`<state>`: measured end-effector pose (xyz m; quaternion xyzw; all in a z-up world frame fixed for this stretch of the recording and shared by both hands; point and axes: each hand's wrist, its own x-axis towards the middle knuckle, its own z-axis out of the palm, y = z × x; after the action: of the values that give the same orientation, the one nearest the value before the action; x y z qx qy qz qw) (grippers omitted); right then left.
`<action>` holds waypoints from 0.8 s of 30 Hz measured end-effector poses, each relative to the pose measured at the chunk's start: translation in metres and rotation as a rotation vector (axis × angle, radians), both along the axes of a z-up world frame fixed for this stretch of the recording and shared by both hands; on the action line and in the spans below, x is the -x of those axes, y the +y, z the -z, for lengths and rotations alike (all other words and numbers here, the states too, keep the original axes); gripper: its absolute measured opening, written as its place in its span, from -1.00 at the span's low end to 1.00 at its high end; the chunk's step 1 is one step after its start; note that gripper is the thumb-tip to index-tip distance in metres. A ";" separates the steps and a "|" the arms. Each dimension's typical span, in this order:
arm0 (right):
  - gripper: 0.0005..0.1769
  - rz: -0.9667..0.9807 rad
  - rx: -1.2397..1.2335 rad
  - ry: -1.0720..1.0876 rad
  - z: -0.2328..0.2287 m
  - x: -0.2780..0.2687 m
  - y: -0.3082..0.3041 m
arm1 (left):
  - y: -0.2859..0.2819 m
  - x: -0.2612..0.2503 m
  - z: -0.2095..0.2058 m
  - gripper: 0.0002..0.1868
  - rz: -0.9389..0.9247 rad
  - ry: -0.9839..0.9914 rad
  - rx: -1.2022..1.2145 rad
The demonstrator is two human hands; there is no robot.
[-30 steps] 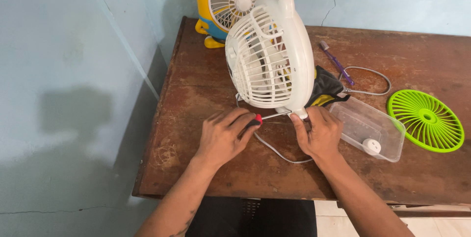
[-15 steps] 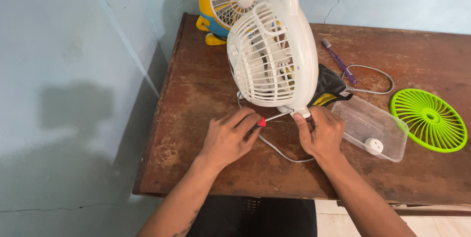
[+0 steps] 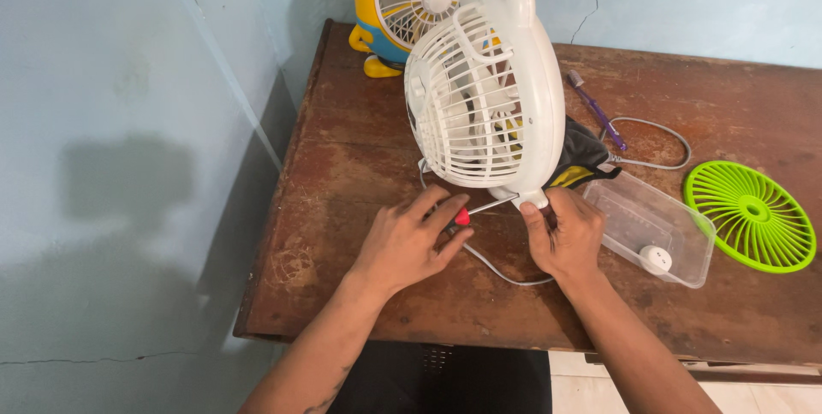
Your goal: The person uses a screwdriver to tighten screws on the base and cage of a white electric fan, then attaches a green fan blade to the motor hub. The person rotates the fan to access different screw locations and secures the blade in place.
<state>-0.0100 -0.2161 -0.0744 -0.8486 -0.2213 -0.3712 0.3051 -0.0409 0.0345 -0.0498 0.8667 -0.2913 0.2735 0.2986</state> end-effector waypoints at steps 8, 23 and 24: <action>-0.63 0.001 0.081 -0.095 -0.007 -0.001 0.003 | 0.005 -0.004 0.012 -0.76 -0.025 -0.206 -0.025; -0.70 0.041 0.133 -0.141 -0.002 0.000 -0.002 | 0.001 0.000 0.005 -0.80 -0.004 -0.100 -0.005; -0.70 0.061 0.153 -0.165 -0.001 -0.001 -0.003 | 0.001 -0.001 0.006 -0.80 0.000 -0.143 0.002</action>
<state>-0.0092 -0.2186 -0.0732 -0.8423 -0.2474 -0.4308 0.2090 -0.0401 0.0354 -0.0556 0.8446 -0.3114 0.3352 0.2780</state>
